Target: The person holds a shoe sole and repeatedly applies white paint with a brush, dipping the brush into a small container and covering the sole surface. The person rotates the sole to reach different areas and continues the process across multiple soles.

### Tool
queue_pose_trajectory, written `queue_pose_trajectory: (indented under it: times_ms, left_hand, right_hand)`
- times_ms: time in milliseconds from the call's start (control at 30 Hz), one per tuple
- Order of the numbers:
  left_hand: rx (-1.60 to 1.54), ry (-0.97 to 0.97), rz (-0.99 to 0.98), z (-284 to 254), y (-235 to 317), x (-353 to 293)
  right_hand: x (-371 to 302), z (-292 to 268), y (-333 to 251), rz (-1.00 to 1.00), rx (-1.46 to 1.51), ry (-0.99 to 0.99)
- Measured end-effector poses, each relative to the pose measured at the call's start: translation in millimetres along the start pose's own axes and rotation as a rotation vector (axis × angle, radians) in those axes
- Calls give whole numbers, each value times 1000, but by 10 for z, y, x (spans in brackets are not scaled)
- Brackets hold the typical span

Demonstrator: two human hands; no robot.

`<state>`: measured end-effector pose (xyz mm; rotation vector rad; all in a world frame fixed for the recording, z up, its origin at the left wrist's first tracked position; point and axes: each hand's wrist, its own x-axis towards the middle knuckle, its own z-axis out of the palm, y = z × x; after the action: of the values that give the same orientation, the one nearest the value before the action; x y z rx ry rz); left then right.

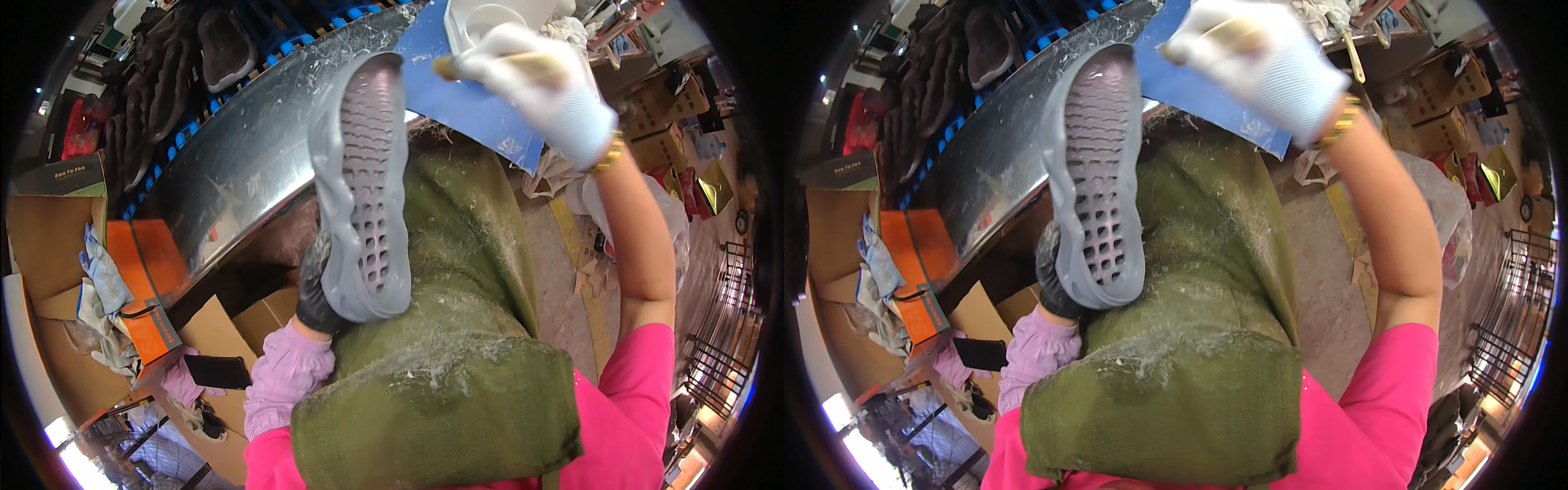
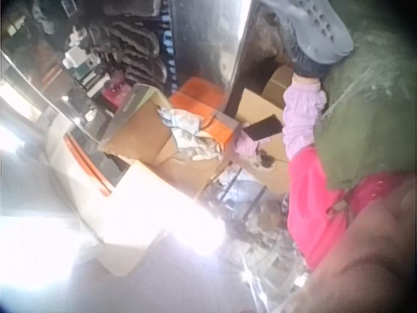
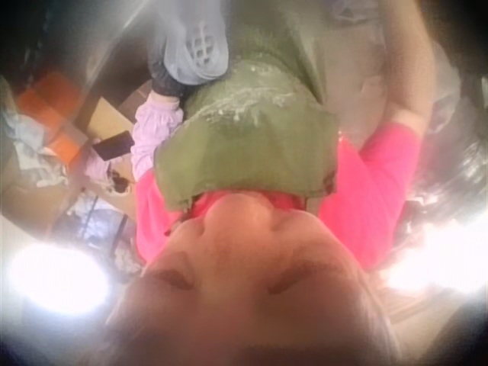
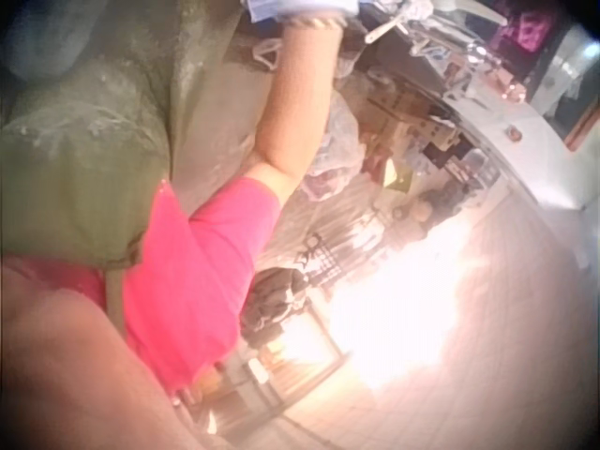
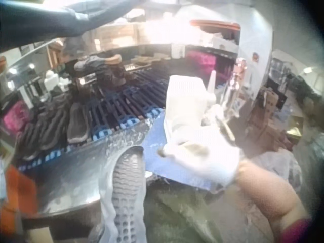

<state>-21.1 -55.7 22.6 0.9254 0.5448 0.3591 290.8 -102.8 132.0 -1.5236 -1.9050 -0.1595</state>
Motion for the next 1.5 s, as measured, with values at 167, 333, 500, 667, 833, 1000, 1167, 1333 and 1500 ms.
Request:
queue_pose_trajectory:
  times_ms: [167, 333, 500, 667, 833, 1000, 1167, 1333, 1500]
  left_hand:
    - [-816, -138, -31, -51, 120, 283]
    - [-803, -39, 27, 139, 86, 391]
    - [-697, 104, 88, 305, -33, 263]
    - [-978, -189, -24, 454, -193, 153]
    - [-699, 42, -18, 602, -216, 177]
    - [-770, -51, 38, 540, -238, 181]
    - [-821, -74, -40, 433, -316, 176]
    - [-807, -129, 31, 381, -47, 102]
    - [-779, -203, 77, 175, 14, 59]
  right_hand:
    - [-158, -254, 451, 434, 154, 272]
    - [-199, -111, 513, 738, 352, 351]
    - [-736, -175, 479, 1026, 958, 479]
    - [-201, 293, -282, 842, 1224, 165]
    - [-98, 815, -483, 16, 15, -52]
    - [-574, 70, -848, 128, 473, -405]
    - [12, 325, -152, 608, 852, -449]
    - [449, 511, -359, 448, 698, 110]
    - [307, 840, -137, -59, -50, -21]
